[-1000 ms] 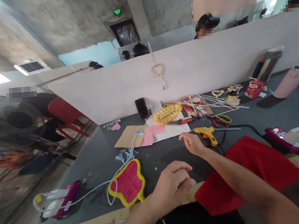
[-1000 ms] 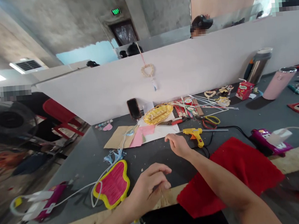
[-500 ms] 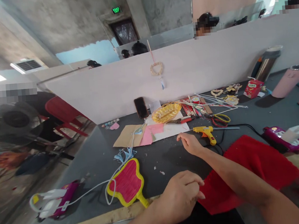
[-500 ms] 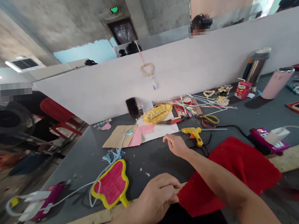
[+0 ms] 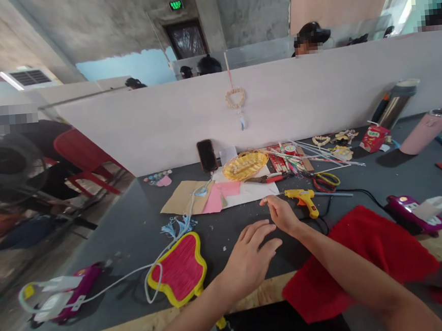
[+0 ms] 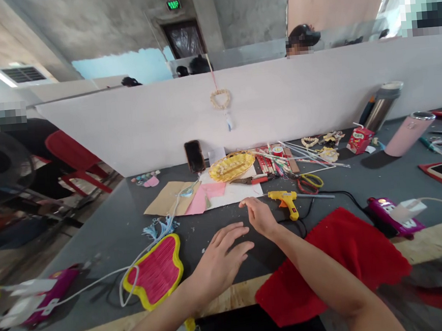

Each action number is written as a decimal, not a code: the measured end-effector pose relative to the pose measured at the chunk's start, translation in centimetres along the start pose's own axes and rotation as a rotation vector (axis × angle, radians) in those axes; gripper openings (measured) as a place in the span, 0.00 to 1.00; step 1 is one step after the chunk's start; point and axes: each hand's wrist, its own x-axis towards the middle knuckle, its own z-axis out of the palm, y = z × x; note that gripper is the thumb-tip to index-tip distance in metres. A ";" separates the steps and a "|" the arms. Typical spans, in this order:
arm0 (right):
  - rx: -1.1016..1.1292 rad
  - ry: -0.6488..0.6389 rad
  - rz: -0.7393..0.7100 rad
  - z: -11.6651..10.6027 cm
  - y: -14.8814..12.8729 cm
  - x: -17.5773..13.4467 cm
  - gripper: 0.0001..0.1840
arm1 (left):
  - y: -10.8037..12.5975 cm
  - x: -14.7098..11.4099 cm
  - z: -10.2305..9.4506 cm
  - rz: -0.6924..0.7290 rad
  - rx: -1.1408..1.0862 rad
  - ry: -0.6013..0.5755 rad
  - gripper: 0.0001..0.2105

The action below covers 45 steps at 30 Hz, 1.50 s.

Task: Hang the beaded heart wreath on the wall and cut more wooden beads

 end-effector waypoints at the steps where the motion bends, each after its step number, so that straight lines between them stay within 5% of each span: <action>1: -0.002 -0.003 0.001 0.1 0.0 0.0 0.17 | -0.1 -0.2 0.0 -0.004 0.008 -0.003 0.14; 17: 0.001 0.039 0.039 0.6 0.4 -0.4 0.14 | -3.2 0.2 -0.6 -0.056 -0.097 0.077 0.12; 23: 0.036 0.043 0.077 -0.2 -1.2 1.1 0.10 | -7.0 3.9 -1.6 -0.164 -0.269 0.103 0.14; 28: 0.064 0.015 0.058 -3.5 -1.3 9.7 0.13 | -14.9 12.7 -2.0 -0.584 -0.709 0.441 0.11; 35: 0.256 0.236 0.259 -5.2 3.4 26.2 0.13 | -25.9 25.6 -1.3 -0.724 -0.812 0.644 0.13; 40: 0.296 0.310 0.328 -3.8 6.4 34.0 0.09 | -30.6 30.0 -1.0 -0.769 -0.846 0.706 0.13; 45: 0.425 0.378 0.366 -2.2 7.7 37.8 0.09 | -32.9 31.5 -0.5 -0.758 -0.876 0.747 0.10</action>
